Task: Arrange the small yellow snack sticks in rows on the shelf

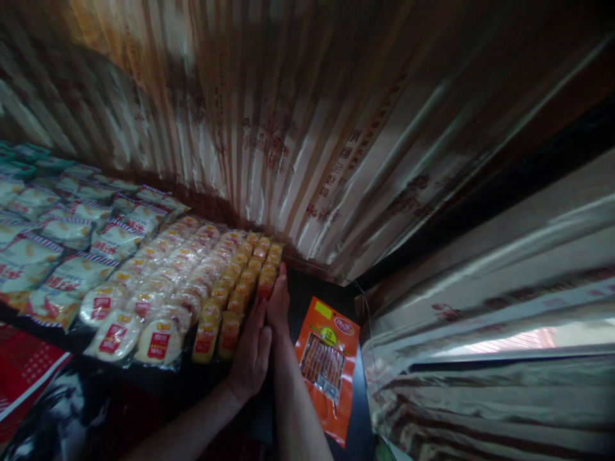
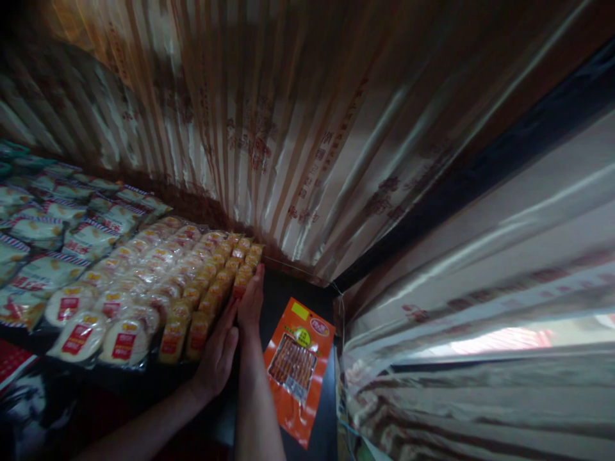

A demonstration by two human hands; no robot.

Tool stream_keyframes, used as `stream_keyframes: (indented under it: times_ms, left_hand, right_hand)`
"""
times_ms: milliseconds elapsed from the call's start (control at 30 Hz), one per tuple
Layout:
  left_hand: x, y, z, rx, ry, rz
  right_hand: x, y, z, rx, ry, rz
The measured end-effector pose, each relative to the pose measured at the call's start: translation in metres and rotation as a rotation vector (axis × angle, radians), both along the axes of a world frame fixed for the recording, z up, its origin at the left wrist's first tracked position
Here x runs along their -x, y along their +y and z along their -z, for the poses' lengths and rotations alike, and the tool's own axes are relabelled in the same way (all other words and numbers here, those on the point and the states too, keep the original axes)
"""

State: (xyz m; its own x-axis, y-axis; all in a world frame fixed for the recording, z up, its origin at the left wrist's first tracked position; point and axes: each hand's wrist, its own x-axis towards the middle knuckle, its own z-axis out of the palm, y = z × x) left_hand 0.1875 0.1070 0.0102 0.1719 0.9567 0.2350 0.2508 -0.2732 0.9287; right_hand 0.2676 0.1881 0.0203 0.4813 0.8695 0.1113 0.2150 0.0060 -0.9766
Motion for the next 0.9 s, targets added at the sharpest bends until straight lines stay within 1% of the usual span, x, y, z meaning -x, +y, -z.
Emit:
stream_keyframes:
  times_ms: [100, 200, 267, 333, 400, 467, 500, 533, 567, 633, 667, 733, 800, 833, 900]
  left_hand:
    - [-0.001, 0.001, 0.000, 0.021, -0.024, -0.033]
    - [-0.004, 0.001, 0.001, 0.008, 0.004, -0.046]
    - [-0.004, -0.004, 0.000, -0.040, 0.045, -0.048]
    - [0.001, -0.012, -0.004, -0.128, 0.090, -0.034]
    - [0.012, -0.019, -0.015, -0.245, 0.142, 0.038]
    - [0.028, -0.017, -0.033, -0.412, 0.196, 0.199]
    - [0.036, -0.010, -0.043, -0.471, 0.233, 0.248]
    - [0.045, 0.001, -0.053, -0.475, 0.276, 0.229]
    - [0.053, 0.015, -0.061, -0.456, 0.290, 0.160]
    - [0.066, 0.053, -0.073, -0.374, 0.342, 0.108]
    - [0.070, 0.074, -0.075, -0.367, 0.360, 0.117]
    - [0.076, 0.112, -0.072, -0.335, 0.426, 0.092]
    - [0.077, 0.140, -0.061, -0.281, 0.493, 0.087]
    - [0.077, 0.150, -0.055, -0.261, 0.518, 0.099]
    - [0.076, 0.161, -0.042, -0.274, 0.544, 0.155]
  right_hand:
    - [0.008, 0.005, 0.001, -0.002, -0.001, -0.037]
    - [0.011, 0.005, 0.003, -0.011, 0.023, -0.050]
    - [0.009, 0.003, 0.007, -0.006, 0.040, -0.045]
    - [0.005, 0.002, 0.010, 0.005, 0.046, -0.007]
    - [0.001, 0.002, 0.013, 0.010, 0.037, 0.034]
    - [-0.003, 0.004, 0.014, -0.002, 0.001, 0.031]
    - [-0.005, 0.006, 0.013, -0.003, -0.024, 0.022]
    - [-0.006, 0.010, 0.013, -0.002, -0.051, 0.013]
    - [-0.007, 0.014, 0.012, 0.003, -0.076, 0.008]
    - [-0.007, 0.022, 0.010, 0.008, -0.114, 0.000]
    - [-0.007, 0.026, 0.009, 0.004, -0.128, -0.003]
    - [-0.005, 0.033, 0.009, -0.015, -0.143, -0.019]
    - [-0.003, 0.036, 0.009, -0.014, -0.147, -0.028]
    - [-0.001, 0.037, 0.009, -0.004, -0.146, -0.026]
    - [0.002, 0.038, 0.009, 0.025, -0.148, -0.021]
